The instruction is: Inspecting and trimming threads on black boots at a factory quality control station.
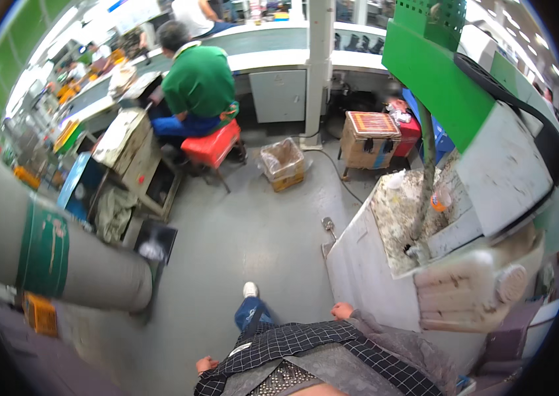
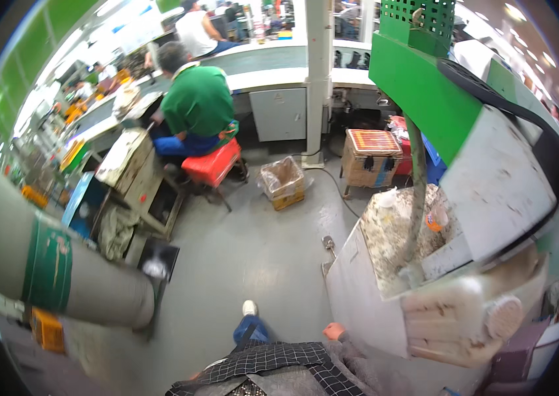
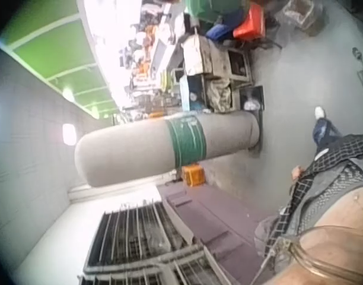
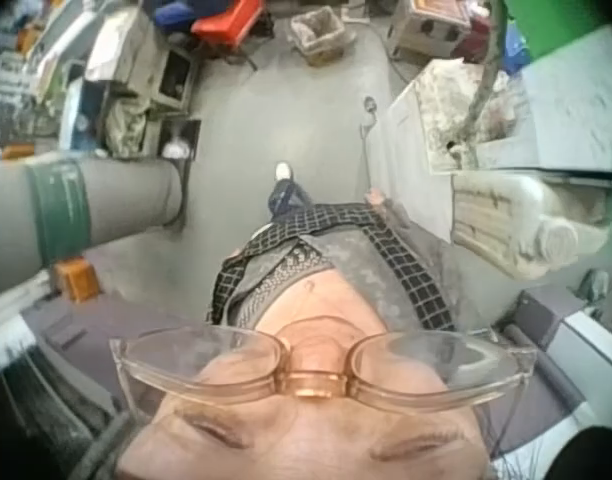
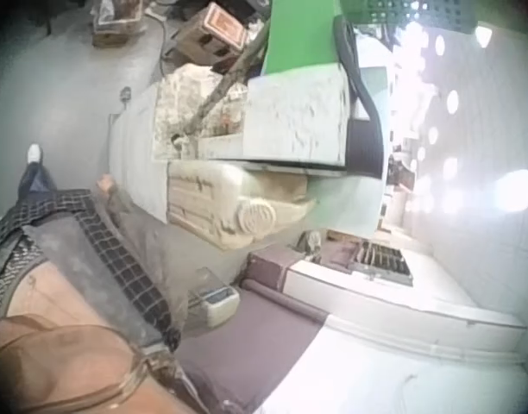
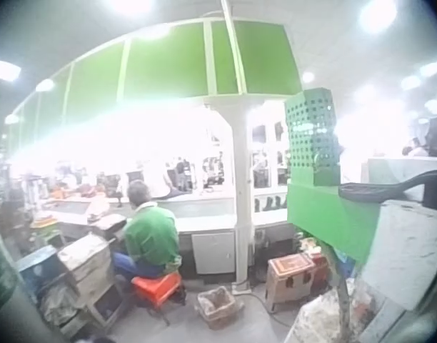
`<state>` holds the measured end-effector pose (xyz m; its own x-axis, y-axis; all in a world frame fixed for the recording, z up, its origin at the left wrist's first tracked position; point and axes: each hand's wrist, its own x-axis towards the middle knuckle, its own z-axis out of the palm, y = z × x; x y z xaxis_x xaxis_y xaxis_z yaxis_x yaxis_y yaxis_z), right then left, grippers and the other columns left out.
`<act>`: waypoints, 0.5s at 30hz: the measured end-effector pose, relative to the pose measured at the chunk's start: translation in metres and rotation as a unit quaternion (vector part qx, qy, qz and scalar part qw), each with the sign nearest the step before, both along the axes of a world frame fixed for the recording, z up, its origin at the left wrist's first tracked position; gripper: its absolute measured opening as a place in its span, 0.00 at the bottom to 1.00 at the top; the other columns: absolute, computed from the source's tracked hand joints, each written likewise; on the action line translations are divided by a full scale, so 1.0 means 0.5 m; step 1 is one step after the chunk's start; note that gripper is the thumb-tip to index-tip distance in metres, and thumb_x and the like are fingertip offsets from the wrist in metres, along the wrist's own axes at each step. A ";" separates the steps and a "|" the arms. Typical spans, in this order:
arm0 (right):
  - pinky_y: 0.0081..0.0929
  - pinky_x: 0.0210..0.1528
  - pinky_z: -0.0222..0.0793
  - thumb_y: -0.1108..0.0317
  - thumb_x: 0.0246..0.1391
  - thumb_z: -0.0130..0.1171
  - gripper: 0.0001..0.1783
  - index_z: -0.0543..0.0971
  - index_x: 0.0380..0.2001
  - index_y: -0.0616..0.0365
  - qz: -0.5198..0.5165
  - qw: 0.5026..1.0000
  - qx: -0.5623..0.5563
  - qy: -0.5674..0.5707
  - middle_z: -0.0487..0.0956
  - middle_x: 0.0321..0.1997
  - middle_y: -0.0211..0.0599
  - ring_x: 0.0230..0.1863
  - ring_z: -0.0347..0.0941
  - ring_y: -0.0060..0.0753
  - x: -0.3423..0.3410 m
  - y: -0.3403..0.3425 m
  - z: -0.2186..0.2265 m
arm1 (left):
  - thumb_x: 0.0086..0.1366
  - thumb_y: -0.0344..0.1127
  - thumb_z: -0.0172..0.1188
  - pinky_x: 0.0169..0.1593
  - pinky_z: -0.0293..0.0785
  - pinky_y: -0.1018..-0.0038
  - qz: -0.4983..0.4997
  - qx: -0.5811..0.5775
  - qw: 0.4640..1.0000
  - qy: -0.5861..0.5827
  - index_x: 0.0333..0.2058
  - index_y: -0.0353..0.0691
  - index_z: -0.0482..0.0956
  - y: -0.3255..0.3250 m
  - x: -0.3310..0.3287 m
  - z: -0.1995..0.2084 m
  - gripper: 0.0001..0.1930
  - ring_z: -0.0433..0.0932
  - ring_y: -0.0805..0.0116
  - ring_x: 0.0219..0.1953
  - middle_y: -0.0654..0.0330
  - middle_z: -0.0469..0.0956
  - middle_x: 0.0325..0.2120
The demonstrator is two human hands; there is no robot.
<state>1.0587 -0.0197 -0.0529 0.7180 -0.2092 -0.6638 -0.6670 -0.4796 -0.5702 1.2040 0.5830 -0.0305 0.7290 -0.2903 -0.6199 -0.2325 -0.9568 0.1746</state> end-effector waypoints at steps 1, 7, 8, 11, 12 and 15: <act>0.37 0.40 0.73 0.55 0.45 0.57 0.16 0.83 0.32 0.54 -0.010 0.999 0.017 -0.050 0.82 0.34 0.41 0.36 0.79 0.40 0.023 -0.009 -0.043 | 0.60 0.38 0.52 0.30 0.74 0.61 -0.038 0.015 0.999 -0.006 0.33 0.37 0.79 -0.033 0.118 -0.009 0.11 0.81 0.57 0.30 0.53 0.81 0.27; 0.35 0.36 0.74 0.58 0.44 0.59 0.13 0.84 0.28 0.54 -0.151 0.843 -0.463 0.228 0.82 0.26 0.39 0.28 0.79 0.36 0.199 0.005 -0.102 | 0.58 0.36 0.52 0.28 0.75 0.59 -0.247 0.097 0.962 -0.070 0.31 0.42 0.80 -0.227 0.698 0.090 0.09 0.82 0.56 0.28 0.55 0.80 0.24; 0.34 0.36 0.74 0.57 0.43 0.61 0.13 0.84 0.28 0.54 -0.293 0.895 -0.282 0.180 0.82 0.26 0.38 0.28 0.79 0.35 0.223 -0.023 -0.021 | 0.58 0.36 0.52 0.28 0.75 0.59 -0.270 0.103 0.954 -0.086 0.31 0.43 0.80 -0.267 0.793 0.100 0.08 0.82 0.56 0.28 0.56 0.80 0.23; 0.38 0.33 0.74 0.57 0.45 0.60 0.14 0.83 0.27 0.56 -0.391 0.917 0.049 0.061 0.82 0.28 0.39 0.30 0.78 0.37 0.258 -0.074 0.095 | 0.57 0.35 0.52 0.27 0.76 0.58 -0.358 0.116 0.919 -0.123 0.31 0.45 0.81 -0.472 1.047 0.151 0.08 0.82 0.56 0.27 0.57 0.80 0.21; 0.45 0.31 0.73 0.60 0.48 0.56 0.13 0.82 0.27 0.58 -0.239 0.968 -0.010 0.072 0.81 0.29 0.43 0.31 0.78 0.40 0.263 -0.084 0.098 | 0.54 0.37 0.54 0.30 0.76 0.58 -0.379 0.024 0.896 -0.228 0.27 0.43 0.82 -0.550 1.149 0.156 0.08 0.80 0.58 0.24 0.58 0.80 0.21; 0.44 0.43 0.72 0.57 0.49 0.56 0.16 0.83 0.31 0.58 -0.081 0.978 -0.128 0.146 0.81 0.36 0.46 0.39 0.77 0.43 0.280 -0.066 0.022 | 0.55 0.36 0.59 0.27 0.73 0.72 0.173 -0.432 0.884 -0.043 0.32 0.34 0.80 -0.890 1.363 0.207 0.11 0.76 0.71 0.22 0.58 0.79 0.21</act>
<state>1.1985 -0.0525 -0.0419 0.4495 -0.4910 -0.7463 -0.8622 -0.4568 -0.2187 1.8854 0.1380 0.0733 0.9000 -0.3796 -0.2142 -0.0004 -0.4922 0.8705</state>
